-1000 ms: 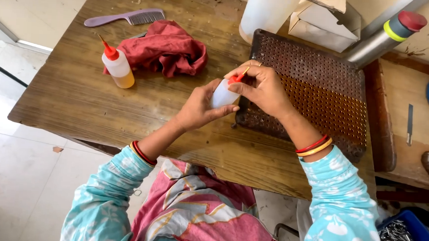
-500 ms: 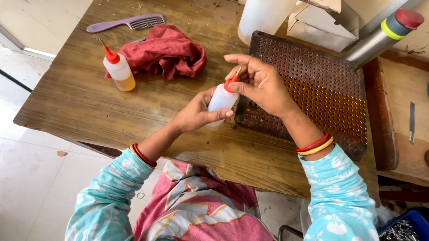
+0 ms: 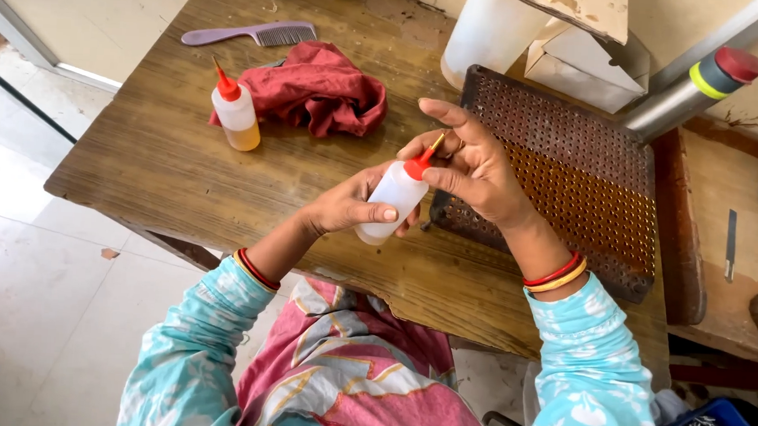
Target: Oiling a metal tray with a squeeze bottle and refilling small bottles with liquid from a pitcher in a workshop environment.
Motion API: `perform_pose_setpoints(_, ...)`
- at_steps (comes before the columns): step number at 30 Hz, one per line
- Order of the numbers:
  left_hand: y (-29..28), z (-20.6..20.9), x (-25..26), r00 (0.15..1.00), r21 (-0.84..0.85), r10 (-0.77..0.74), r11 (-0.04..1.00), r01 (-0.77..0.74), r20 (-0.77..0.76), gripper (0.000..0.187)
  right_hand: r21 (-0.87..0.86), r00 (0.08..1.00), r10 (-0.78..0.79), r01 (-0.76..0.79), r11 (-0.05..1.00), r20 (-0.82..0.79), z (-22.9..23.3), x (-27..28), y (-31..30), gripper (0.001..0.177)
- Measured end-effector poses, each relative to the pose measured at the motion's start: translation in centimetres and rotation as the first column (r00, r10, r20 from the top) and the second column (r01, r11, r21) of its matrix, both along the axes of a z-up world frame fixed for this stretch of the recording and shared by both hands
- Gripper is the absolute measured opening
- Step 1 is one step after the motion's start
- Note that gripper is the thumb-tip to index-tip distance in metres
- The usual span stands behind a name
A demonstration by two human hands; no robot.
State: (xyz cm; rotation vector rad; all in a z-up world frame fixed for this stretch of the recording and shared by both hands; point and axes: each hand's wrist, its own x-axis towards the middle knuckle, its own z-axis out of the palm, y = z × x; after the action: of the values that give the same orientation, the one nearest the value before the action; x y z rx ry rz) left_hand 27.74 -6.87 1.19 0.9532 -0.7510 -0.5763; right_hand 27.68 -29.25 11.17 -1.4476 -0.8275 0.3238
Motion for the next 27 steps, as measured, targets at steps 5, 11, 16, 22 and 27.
perform_pose_setpoints(5,0.9,-2.3,0.6,1.000,0.013,0.000,1.000,0.000,0.017,0.063,-0.151,0.957,-0.092,0.138,0.979,0.275,-2.5,0.6,0.5,0.052)
perform_pose_setpoints(11,2.6,-1.6,0.1,0.999,-0.044,-0.028,0.999,0.026,-0.037,0.070,0.035,0.997,-0.075,0.076,0.997,-0.022,-1.3,-0.1,2.4,0.068)
perform_pose_setpoints(16,3.7,-1.7,-0.1,0.999,-0.053,0.008,0.999,-0.011,-0.053,0.074,0.067,1.000,-0.019,0.019,0.998,-0.006,-1.4,0.3,3.6,0.068)
perform_pose_setpoints(22,4.1,-1.9,-0.7,0.990,-0.034,0.132,0.990,-0.134,-0.049,0.074,-0.020,0.995,-0.044,0.046,0.999,0.091,-2.0,0.4,4.6,0.064)
perform_pose_setpoints(27,4.0,-2.7,-0.8,0.985,-0.008,0.166,0.986,-0.166,-0.044,0.070,0.054,0.982,-0.181,0.179,0.982,0.053,-1.5,1.6,4.1,0.058)
